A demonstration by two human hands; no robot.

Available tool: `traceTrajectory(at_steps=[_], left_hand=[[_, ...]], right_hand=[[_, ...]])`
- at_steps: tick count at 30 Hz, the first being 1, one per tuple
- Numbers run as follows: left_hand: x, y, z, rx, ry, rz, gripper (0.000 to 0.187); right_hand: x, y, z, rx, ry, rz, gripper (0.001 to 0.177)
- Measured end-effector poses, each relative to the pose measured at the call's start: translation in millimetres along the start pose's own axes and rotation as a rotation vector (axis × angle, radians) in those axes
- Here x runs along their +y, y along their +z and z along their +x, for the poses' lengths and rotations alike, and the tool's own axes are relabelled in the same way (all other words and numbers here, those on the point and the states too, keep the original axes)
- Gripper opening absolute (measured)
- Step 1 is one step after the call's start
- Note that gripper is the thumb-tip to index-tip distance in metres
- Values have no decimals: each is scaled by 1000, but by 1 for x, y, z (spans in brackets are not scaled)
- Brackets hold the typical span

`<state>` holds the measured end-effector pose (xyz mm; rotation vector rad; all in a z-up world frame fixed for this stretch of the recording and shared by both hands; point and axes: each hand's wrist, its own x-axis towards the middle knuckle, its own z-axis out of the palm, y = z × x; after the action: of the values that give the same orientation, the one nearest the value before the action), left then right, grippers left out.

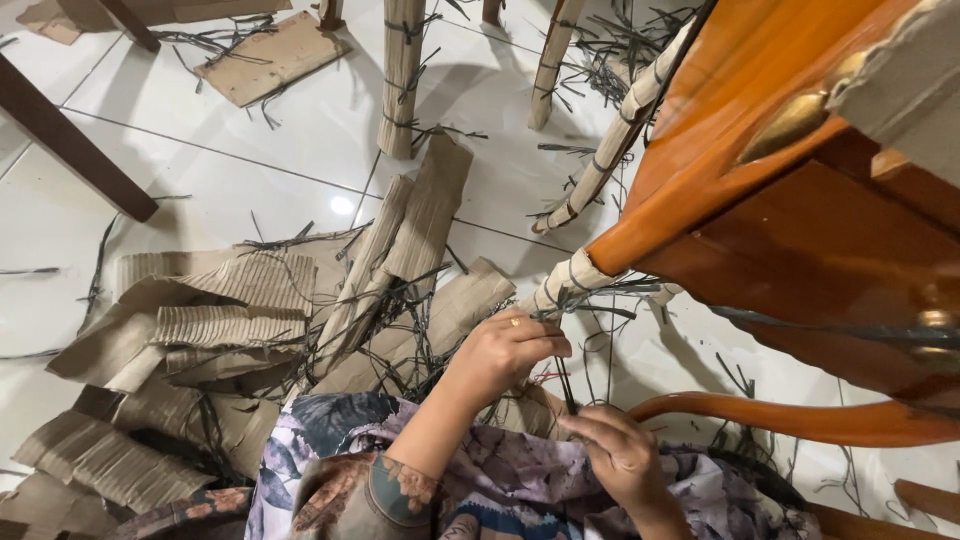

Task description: Wrapping wooden chair legs with protective paper and securing them with ties for transport or storage.

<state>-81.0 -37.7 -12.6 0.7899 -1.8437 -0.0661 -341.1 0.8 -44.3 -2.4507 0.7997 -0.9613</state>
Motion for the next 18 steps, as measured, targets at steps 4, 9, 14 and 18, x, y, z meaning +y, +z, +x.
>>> traceTrajectory(at_steps=[4,9,14,18], left_hand=[[1,7,-7,-76,-61,-46,22],[4,2,-5,-139,-47,-55,27],[3,-4,-4,-113,-43,-48,21],[9,-2,-5,-98,-50,-38,23]], right_hand=[[-18,-3,10,45,-45,100,29],[-50,-21,37,88,-197,122,16],[-18,-21,5,-152,-187,313,36],[17,-20,5,-329,361,-273,47]])
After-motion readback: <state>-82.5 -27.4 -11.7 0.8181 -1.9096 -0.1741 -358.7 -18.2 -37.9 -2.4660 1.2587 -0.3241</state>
